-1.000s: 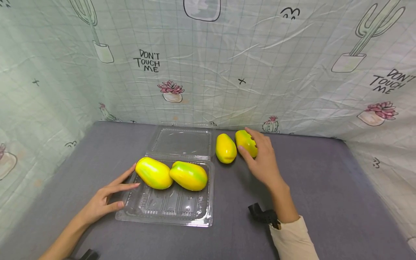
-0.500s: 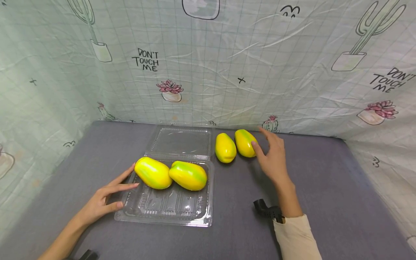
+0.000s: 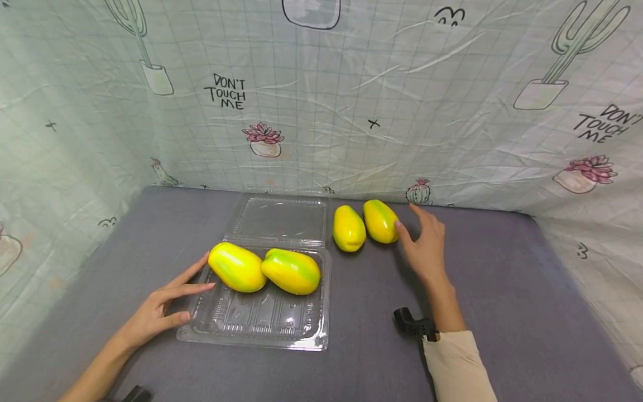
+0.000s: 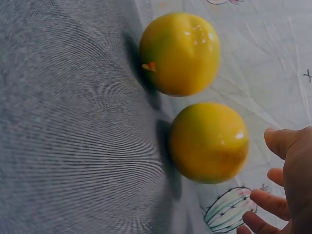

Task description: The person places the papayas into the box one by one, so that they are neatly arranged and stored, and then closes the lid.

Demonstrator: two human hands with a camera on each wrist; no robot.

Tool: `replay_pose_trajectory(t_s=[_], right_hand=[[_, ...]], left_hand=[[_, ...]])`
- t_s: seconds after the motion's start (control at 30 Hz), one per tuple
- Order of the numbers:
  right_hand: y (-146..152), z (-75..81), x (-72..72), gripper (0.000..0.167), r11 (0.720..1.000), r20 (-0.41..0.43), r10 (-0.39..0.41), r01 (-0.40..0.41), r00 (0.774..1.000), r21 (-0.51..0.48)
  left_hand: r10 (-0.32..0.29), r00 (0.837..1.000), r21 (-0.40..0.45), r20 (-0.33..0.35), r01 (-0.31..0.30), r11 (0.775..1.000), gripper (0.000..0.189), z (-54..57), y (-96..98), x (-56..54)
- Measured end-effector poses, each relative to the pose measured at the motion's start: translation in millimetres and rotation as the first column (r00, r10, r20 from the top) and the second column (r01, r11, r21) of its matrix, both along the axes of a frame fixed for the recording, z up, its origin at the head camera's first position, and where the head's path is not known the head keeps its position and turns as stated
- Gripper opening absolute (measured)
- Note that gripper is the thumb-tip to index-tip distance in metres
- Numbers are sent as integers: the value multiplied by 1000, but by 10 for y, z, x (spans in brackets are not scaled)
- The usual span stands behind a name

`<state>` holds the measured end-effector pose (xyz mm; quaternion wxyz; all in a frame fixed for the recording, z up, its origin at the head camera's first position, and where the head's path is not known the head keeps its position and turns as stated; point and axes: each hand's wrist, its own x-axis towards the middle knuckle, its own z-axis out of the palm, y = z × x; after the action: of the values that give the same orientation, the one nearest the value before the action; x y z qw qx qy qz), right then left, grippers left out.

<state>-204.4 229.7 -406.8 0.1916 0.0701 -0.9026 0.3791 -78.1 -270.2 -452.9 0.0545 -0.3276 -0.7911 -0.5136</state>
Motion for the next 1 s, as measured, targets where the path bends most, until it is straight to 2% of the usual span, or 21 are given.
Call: replay_pose_trajectory(t_s=[0.3,0.47,0.67,1.0], right_hand=[[-41,-93,-7,55,999,91,35,-34,995,-12],[-63,-106,-9,55,997,79,74,-72,994,-37],[-115,-136,-27,54,991,84,132,-130,988,-24],[-148,-162,-7,56,991,102,127,-120,987,-66]], left_hand=[[4,1000,-4,17,-4,1000,52,18,5,8],[3,1000,-1,13,-3,1000,52,19,3,4],[-4,1000,7,9,4,1000,53,17,-1,-2],[-9,1000,4,19,9,1000,52,22,4,3]])
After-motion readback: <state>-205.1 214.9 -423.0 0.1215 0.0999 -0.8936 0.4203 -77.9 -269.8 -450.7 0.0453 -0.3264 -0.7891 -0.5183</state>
